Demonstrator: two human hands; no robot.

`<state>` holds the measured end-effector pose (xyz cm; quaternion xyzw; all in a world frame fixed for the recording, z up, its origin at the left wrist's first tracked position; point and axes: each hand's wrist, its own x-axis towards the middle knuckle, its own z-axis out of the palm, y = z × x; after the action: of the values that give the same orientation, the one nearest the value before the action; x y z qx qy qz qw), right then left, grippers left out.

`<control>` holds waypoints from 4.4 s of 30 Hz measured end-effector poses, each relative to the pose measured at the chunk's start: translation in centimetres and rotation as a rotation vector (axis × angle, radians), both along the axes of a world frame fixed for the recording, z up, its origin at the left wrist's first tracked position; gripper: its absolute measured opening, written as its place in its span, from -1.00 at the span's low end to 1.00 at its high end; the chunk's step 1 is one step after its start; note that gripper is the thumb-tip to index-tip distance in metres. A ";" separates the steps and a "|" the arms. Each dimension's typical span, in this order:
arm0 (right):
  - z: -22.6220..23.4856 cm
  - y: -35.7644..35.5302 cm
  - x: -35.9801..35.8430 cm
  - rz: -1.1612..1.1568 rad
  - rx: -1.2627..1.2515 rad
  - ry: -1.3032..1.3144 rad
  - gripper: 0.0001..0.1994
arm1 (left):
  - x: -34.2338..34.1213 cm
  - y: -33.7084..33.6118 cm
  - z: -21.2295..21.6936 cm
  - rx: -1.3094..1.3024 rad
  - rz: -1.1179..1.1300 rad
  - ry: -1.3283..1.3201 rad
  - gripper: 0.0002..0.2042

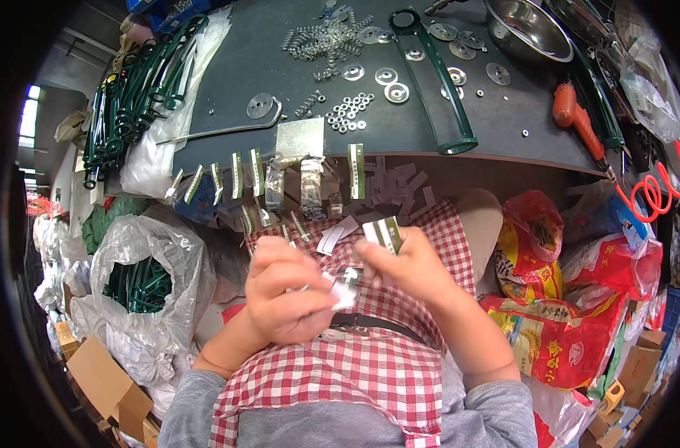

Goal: The person assembles small metal components by hand, then applies labels to them.

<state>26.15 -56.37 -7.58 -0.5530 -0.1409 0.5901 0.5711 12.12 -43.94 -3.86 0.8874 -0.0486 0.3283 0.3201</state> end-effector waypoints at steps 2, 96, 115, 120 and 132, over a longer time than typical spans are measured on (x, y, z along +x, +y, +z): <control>-1.8 -0.1 0.5 -0.017 -0.051 -0.038 -0.82 | -0.4 0.6 0.5 -0.056 0.009 -0.014 -0.81; -0.6 -0.6 -1.2 0.025 0.002 0.036 -0.82 | -0.5 0.5 0.2 0.090 -0.044 0.062 -0.78; -4.3 -1.8 3.1 -0.148 -0.250 -0.702 -0.75 | 14.3 6.1 -5.2 0.060 0.232 0.473 -0.87; -1.5 -1.4 2.7 -0.187 0.022 -0.144 -0.86 | 13.8 4.9 -3.1 0.345 0.391 0.299 -0.79; 2.1 -1.0 0.7 -0.041 0.272 -0.374 -0.90 | 6.4 0.0 0.4 -0.821 -0.163 0.409 -0.91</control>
<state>26.80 -57.38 -5.52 -0.5734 -0.3112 0.4414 0.6161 18.48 -43.90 -3.41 0.7270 0.0799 0.1122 0.6727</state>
